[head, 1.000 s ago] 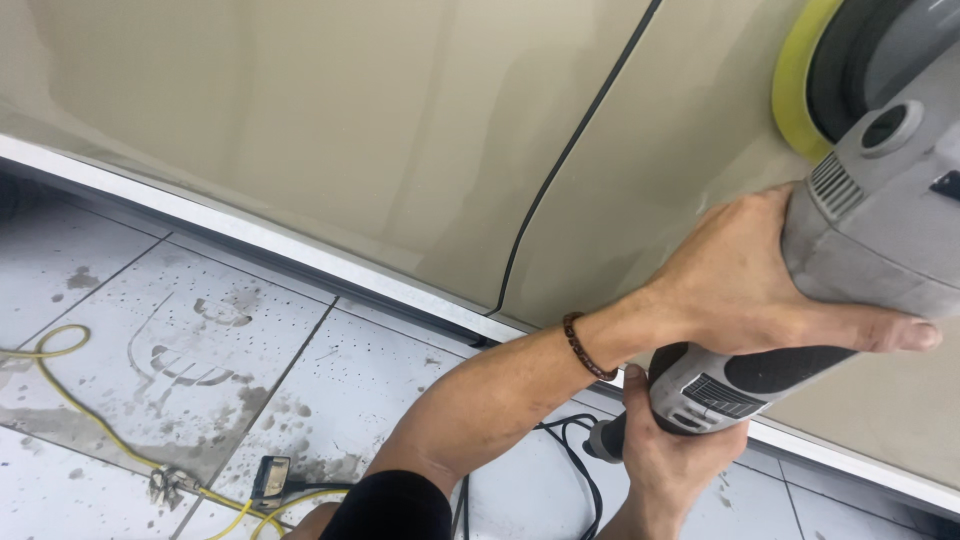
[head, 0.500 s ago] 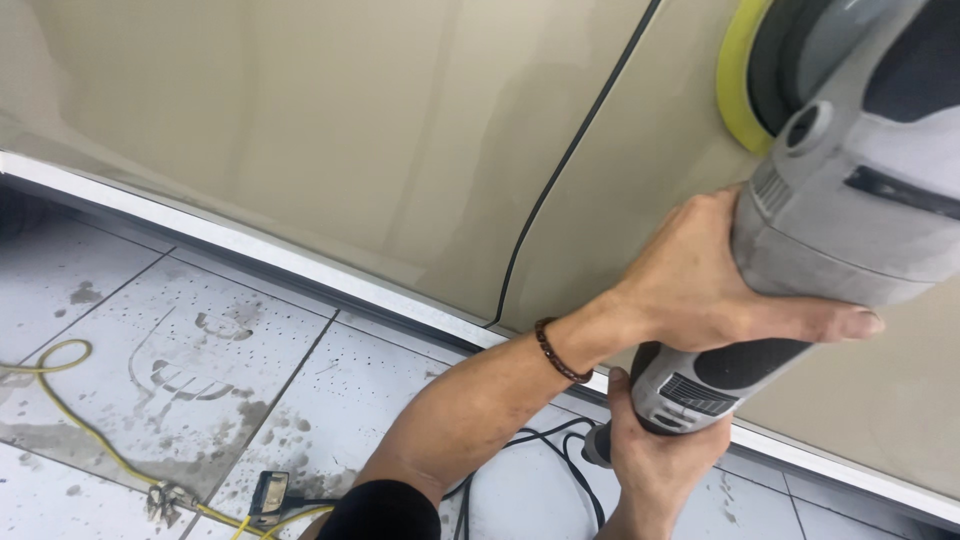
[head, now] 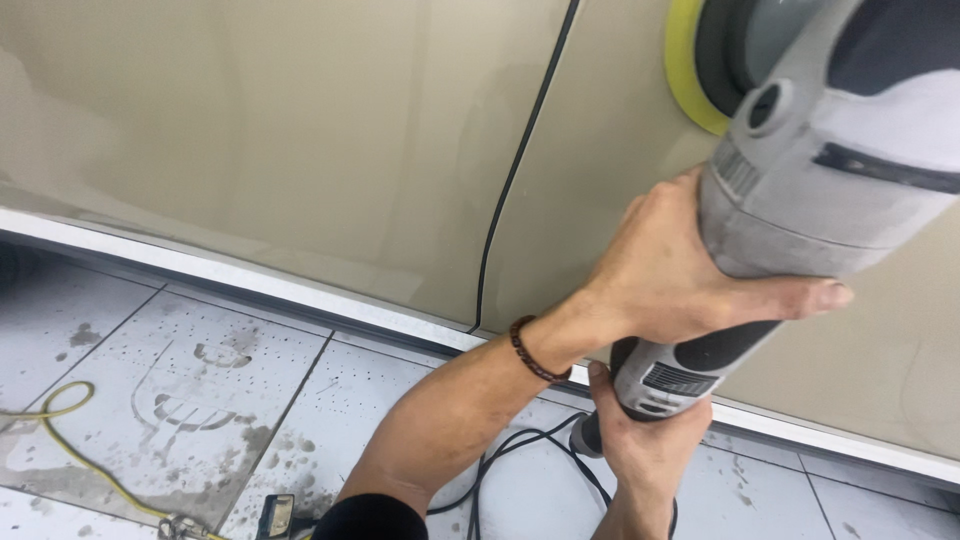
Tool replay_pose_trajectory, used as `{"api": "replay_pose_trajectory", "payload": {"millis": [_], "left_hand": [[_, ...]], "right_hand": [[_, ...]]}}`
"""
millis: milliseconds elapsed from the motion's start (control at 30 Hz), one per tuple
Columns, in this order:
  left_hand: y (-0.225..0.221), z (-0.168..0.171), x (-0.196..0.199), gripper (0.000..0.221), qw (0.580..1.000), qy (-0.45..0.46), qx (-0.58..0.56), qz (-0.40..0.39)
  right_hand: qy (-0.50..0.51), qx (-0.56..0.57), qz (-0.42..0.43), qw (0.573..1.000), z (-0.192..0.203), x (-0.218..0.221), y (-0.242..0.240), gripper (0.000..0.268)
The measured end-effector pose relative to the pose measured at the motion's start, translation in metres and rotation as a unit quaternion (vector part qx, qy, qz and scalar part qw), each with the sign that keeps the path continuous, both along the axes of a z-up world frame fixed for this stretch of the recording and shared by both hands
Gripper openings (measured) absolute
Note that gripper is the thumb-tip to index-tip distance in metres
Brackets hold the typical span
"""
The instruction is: The person uses a dual-action polisher with a yellow pad to buff the lower side panel of a beige car. They move the tool in circular and sweeping motions along the vehicle's body, focusing on the area near the door seam and rocker panel.
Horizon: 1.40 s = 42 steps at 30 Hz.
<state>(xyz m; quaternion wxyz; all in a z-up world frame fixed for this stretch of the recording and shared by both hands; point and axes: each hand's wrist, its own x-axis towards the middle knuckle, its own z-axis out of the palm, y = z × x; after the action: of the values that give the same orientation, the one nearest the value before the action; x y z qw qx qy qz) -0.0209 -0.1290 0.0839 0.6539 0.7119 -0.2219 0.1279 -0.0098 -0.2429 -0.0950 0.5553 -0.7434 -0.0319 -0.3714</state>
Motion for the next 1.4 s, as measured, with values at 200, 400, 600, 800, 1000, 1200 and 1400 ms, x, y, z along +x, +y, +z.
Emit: {"api": "replay_pose_trajectory", "payload": {"millis": [200, 400, 600, 800, 1000, 1200, 1400], "left_hand": [[0.023, -0.005, 0.007, 0.096, 0.998, -0.044, -0.007, 0.045], [0.033, -0.004, 0.007, 0.091, 0.998, -0.055, -0.025, 0.035], [0.043, -0.017, 0.011, 0.069, 0.989, -0.125, -0.073, 0.022], [0.067, -0.035, 0.013, 0.046, 0.97, -0.205, -0.133, 0.014], [0.085, -0.047, 0.007, 0.027, 0.967, -0.191, -0.168, 0.009], [0.069, -0.037, 0.005, 0.034, 0.971, -0.182, -0.153, 0.019], [0.046, -0.024, -0.003, 0.055, 0.981, -0.134, -0.066, 0.121]], "right_hand": [[0.033, -0.006, 0.042, 0.999, 0.014, -0.001, 0.024, 0.049], [0.044, 0.003, 0.046, 0.998, 0.019, -0.001, 0.035, 0.057], [0.043, -0.024, 0.054, 0.997, 0.015, 0.002, 0.039, 0.05], [0.025, -0.032, 0.151, 0.988, 0.009, 0.005, 0.054, 0.058], [0.088, -0.01, 0.203, 0.975, 0.013, -0.001, 0.067, 0.06], [0.096, -0.03, 0.158, 0.982, 0.017, -0.011, 0.057, 0.064], [0.08, 0.018, 0.17, 0.982, -0.003, -0.001, 0.041, 0.049]]}}
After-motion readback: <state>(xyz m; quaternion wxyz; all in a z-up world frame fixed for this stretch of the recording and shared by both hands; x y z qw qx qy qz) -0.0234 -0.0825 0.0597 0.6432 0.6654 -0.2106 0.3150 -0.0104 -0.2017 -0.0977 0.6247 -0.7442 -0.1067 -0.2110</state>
